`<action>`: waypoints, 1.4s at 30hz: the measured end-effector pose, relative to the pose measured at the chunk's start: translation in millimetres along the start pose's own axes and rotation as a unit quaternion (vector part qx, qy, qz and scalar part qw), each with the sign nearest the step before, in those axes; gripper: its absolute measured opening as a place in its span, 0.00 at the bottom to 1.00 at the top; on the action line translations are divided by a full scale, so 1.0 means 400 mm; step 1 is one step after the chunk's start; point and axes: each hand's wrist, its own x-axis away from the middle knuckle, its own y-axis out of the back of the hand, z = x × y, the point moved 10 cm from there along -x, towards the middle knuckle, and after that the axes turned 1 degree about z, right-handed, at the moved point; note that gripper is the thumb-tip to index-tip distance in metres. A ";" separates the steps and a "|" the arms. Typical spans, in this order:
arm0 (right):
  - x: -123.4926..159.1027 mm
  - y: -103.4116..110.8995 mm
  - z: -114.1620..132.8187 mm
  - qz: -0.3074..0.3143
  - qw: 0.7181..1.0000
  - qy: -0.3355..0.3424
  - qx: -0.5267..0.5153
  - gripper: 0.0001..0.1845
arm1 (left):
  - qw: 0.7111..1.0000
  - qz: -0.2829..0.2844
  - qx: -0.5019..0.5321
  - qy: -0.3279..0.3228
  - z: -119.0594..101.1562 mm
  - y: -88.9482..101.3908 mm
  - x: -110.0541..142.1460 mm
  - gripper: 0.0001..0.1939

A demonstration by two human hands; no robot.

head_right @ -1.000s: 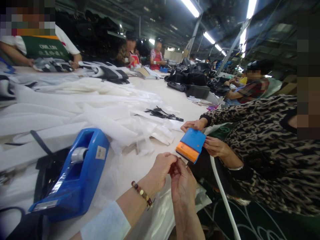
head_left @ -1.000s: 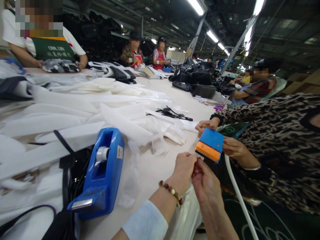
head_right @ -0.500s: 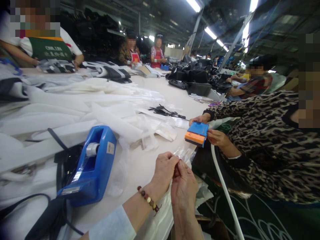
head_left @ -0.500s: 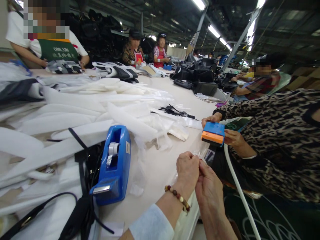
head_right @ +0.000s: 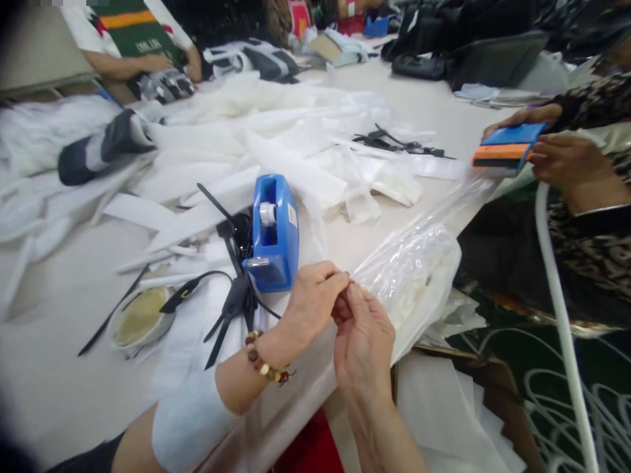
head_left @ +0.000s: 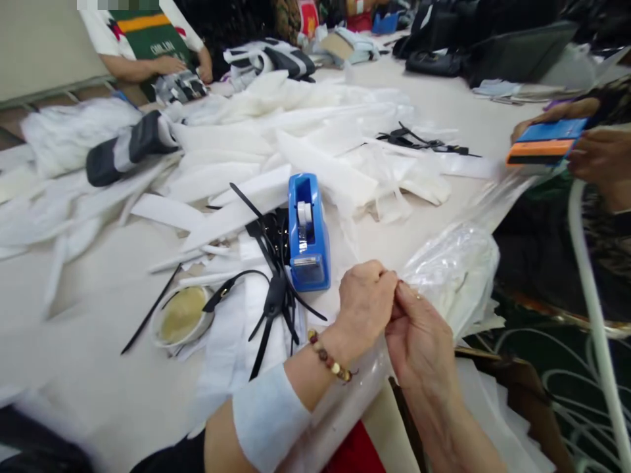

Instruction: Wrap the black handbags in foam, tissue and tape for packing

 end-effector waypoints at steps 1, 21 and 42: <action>0.014 -0.005 -0.020 0.004 1.000 -0.027 -0.007 0.08 | 0.999 -0.008 -0.025 -0.018 -0.001 0.018 0.013 0.11; 0.221 0.070 -0.239 -0.084 0.971 -0.202 -0.100 0.18 | 0.955 -0.025 -0.296 0.018 0.173 0.092 0.159 0.12; 0.282 0.065 -0.247 -0.033 0.931 -0.341 -0.124 0.17 | 0.941 -0.077 -0.328 -0.021 0.193 0.096 0.190 0.12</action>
